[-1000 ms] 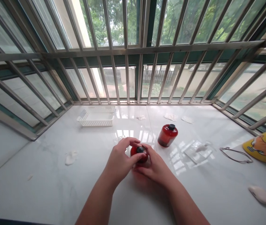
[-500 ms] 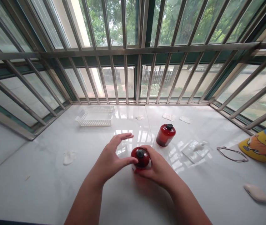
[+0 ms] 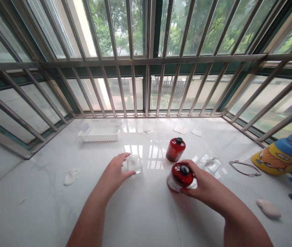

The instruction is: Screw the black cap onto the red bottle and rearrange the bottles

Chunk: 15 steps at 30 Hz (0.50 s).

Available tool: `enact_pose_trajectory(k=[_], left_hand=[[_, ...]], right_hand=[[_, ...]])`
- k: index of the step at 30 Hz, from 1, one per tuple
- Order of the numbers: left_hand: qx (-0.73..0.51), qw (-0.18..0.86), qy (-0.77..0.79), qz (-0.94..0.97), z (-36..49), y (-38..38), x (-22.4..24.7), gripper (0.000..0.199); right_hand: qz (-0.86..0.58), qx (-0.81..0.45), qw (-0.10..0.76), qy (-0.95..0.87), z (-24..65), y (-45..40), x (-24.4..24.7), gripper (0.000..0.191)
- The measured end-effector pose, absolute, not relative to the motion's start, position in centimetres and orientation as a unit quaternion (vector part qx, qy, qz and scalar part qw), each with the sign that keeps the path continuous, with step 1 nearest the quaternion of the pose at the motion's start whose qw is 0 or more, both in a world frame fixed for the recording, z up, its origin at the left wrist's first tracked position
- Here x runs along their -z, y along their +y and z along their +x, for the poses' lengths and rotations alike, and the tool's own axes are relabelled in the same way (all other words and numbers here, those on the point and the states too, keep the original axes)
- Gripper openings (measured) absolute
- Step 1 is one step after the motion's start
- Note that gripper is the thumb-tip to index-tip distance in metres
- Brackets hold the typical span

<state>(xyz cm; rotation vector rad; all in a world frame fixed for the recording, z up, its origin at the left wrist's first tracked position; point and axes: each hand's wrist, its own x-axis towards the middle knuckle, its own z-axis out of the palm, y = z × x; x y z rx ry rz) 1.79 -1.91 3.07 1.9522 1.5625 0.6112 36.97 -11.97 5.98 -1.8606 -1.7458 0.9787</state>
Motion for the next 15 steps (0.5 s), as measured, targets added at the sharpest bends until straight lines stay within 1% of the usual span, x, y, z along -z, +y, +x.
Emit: enact_pose_trajectory(k=[2, 5, 6, 7, 9, 12, 15], left_hand=[[-0.229, 0.299, 0.553, 0.743, 3.6, -2.7, -3.2, 0.068], [-0.232, 0.318, 0.493, 0.776, 6.7, -4.1, -2.7, 0.069], [-0.233, 0.321, 0.471, 0.788, 7.8, -4.5, -2.4, 0.07], [-0.236, 0.323, 0.45, 0.799, 8.7, -5.0, -2.1, 0.07], [-0.242, 0.321, 0.42, 0.813, 10.3, -5.7, -1.4, 0.073], [-0.248, 0.316, 0.398, 0.825, 11.3, -6.4, -0.7, 0.081], [-0.252, 0.318, 0.388, 0.827, 10.6, -6.2, -0.6, 0.092]], right_hand=[[-0.69, -0.319, 0.188, -0.622, 38.5, -12.8, -5.7, 0.079], [-0.739, -0.27, 0.157, -0.597, 40.9, -14.9, -5.4, 0.101], [-0.753, -0.255, 0.147, -0.589, 41.5, -15.8, -5.4, 0.105], [-0.761, -0.236, 0.143, -0.588, 41.9, -16.7, -5.5, 0.104], [-0.768, -0.166, 0.166, -0.595, 41.9, -18.1, -6.2, 0.096], [-0.761, -0.019, 0.24, -0.603, 40.3, -18.5, -7.9, 0.081], [-0.734, 0.074, 0.291, -0.609, 38.1, -16.2, -10.1, 0.063]])
